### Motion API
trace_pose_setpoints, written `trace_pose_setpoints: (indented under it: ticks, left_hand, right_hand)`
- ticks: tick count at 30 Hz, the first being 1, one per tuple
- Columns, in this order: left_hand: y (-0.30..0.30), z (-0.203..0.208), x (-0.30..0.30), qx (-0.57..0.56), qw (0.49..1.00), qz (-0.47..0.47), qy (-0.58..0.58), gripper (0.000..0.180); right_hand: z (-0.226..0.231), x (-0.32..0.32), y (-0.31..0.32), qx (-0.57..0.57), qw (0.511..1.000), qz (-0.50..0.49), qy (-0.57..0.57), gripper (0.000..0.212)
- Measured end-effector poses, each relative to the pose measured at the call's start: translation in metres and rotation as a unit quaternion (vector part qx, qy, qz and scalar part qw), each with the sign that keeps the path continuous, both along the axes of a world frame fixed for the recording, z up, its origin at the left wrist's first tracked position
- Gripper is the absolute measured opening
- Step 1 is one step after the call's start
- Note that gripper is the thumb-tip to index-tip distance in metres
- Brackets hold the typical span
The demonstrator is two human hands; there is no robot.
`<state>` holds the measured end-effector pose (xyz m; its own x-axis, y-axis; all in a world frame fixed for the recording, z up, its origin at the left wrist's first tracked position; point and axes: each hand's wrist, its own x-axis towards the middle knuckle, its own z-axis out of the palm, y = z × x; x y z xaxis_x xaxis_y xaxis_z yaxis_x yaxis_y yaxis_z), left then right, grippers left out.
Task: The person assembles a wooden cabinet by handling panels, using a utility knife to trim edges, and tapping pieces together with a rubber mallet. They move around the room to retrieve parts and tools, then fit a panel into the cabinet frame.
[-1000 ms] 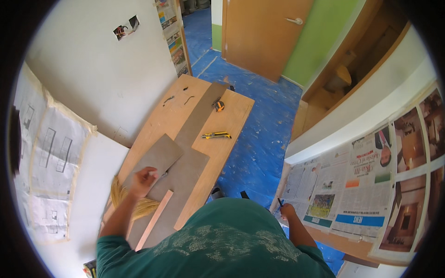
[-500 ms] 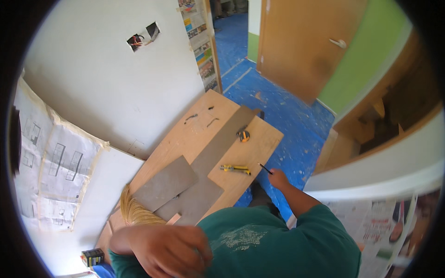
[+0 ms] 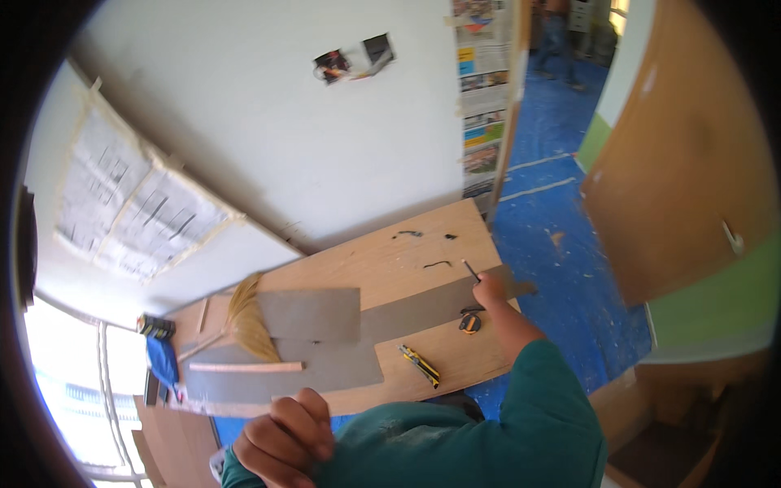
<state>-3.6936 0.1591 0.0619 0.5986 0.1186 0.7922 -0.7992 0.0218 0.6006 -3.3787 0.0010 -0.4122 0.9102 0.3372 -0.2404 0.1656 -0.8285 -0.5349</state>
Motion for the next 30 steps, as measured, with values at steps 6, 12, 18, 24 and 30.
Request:
trace_pose_setpoints:
  ticks: [6,12,18,24,30]
  left_hand:
    - [-0.023,0.005,0.018,0.082,0.996,0.03,-0.018,0.016]
    - [-0.045,0.012,0.017,-0.007,0.975,0.215,-0.046,0.014]
    - [-0.02,0.028,0.035,0.196,0.98,-0.015,0.011,0.011]
    - [0.03,-0.055,-0.02,0.21,0.909,0.188,0.307,0.017]
    - [0.051,-0.285,-0.213,-0.021,0.572,0.427,0.7,0.025]
  right_hand:
    - [-0.027,0.033,0.033,-0.062,0.996,0.062,0.013,0.029]
    - [0.01,0.019,0.065,-0.106,0.984,0.105,0.096,0.033]
    - [-0.004,0.022,0.059,-0.099,0.99,0.097,0.022,0.039]
    - [0.038,-0.021,-0.004,-0.031,0.955,0.296,-0.023,0.064]
    - [0.034,-0.056,-0.026,-0.119,0.919,0.376,-0.008,0.083]
